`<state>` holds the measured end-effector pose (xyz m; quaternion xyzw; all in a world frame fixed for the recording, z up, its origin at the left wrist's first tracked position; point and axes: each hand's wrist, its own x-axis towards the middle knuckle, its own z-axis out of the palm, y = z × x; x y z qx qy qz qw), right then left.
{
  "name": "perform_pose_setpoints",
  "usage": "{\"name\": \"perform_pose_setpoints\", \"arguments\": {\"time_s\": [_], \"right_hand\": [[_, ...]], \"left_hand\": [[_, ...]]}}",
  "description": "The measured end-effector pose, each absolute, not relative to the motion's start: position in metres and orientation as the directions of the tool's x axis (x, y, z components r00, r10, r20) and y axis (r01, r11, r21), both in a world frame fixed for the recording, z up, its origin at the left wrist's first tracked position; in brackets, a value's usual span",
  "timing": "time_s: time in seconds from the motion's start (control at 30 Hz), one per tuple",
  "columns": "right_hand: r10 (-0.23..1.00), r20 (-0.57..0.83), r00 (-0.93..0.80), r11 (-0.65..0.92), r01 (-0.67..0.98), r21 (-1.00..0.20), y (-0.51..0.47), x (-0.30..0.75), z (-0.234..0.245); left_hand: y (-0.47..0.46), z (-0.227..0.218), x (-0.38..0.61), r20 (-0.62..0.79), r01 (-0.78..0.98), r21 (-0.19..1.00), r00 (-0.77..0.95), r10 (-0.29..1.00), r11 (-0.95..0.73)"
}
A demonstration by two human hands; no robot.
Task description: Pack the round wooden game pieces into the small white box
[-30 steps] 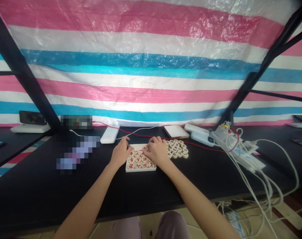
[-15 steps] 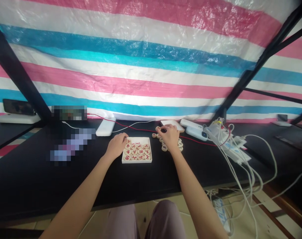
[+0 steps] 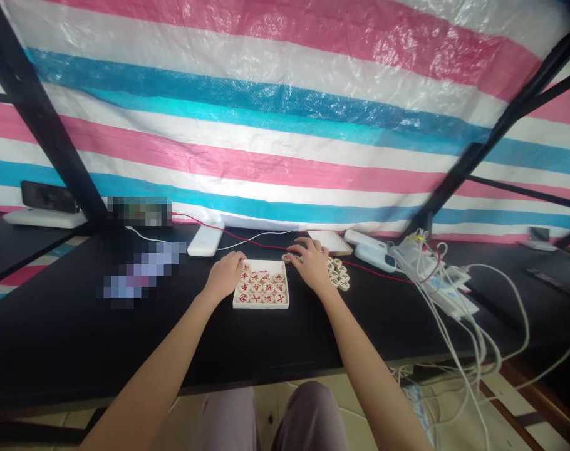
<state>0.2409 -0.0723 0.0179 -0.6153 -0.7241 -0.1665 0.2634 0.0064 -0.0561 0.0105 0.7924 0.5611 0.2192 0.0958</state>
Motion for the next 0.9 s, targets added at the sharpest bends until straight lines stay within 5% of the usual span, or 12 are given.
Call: {"name": "perform_pose_setpoints", "arguments": {"time_s": [0.37,0.6,0.9], "right_hand": [[0.829,0.533,-0.171,0.251,0.965,-0.082,-0.075,0.240,0.020],[0.836,0.374,-0.403,0.508,0.826,-0.245,-0.085,0.229,0.027],[0.850,0.237,-0.471,0.527,0.780,-0.337,-0.086,0.232,0.032]], "left_hand": [[-0.056,0.010,0.003,0.239,0.830,0.423,0.285,0.928,-0.364],[-0.057,0.008,-0.002,0.289,0.804,0.440,0.294,0.911,-0.399],[-0.063,0.013,-0.002,0.304,0.823,0.426,0.261,0.916,-0.376]]}}
